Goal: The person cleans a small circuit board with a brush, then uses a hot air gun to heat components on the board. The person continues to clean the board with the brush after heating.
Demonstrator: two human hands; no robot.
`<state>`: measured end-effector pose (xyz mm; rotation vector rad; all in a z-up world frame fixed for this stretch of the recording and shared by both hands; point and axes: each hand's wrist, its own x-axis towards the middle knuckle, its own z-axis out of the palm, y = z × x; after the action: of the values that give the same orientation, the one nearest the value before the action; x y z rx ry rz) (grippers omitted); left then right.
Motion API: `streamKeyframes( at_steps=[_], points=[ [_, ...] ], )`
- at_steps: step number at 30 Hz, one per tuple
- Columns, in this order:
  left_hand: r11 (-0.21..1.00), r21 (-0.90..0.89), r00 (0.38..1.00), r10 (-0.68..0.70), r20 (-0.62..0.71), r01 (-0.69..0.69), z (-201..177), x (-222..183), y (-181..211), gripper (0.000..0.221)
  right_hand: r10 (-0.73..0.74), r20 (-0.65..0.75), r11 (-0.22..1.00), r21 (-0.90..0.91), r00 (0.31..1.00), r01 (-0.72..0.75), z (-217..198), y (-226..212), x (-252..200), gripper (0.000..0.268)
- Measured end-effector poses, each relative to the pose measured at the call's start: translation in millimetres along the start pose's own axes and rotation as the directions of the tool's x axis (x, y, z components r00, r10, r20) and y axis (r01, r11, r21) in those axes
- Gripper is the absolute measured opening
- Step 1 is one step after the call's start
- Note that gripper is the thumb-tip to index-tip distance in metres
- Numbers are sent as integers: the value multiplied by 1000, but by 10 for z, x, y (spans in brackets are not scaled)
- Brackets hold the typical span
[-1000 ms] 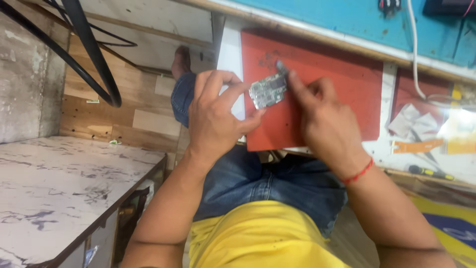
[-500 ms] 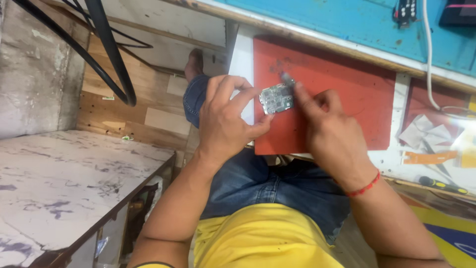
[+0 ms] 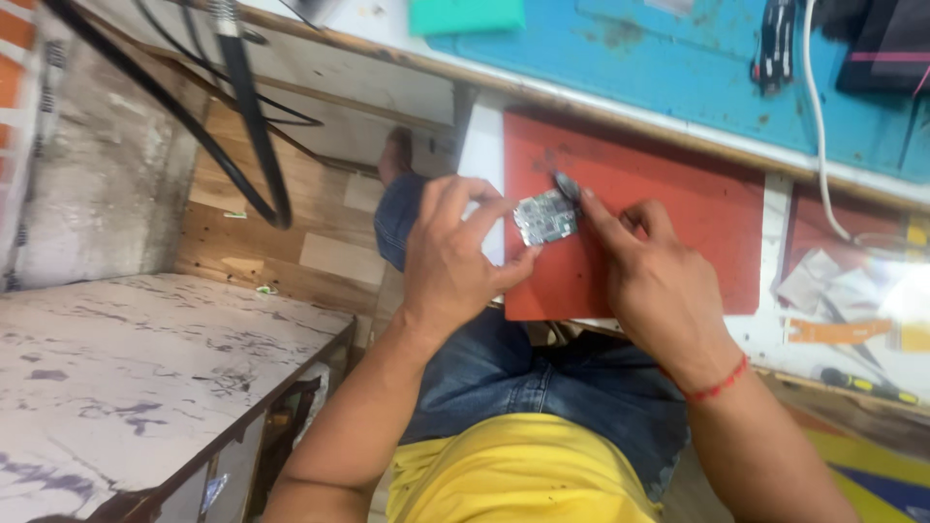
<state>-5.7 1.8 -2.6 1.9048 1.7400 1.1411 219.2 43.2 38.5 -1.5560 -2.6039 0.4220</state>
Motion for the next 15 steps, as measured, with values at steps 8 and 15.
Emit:
streamKeyframes(
  at_steps=[8, 15],
  points=[
    [838, 533, 900, 137, -415, 119, -1126, 793, -628, 70, 104, -333, 956, -228, 937, -187, -133, 507, -119, 42],
    [982, 186, 917, 51, -395, 26, -1318, 1596, -1324, 30, 93, -402, 986, -87, 911, -139, -13, 683, -234, 50]
  ],
)
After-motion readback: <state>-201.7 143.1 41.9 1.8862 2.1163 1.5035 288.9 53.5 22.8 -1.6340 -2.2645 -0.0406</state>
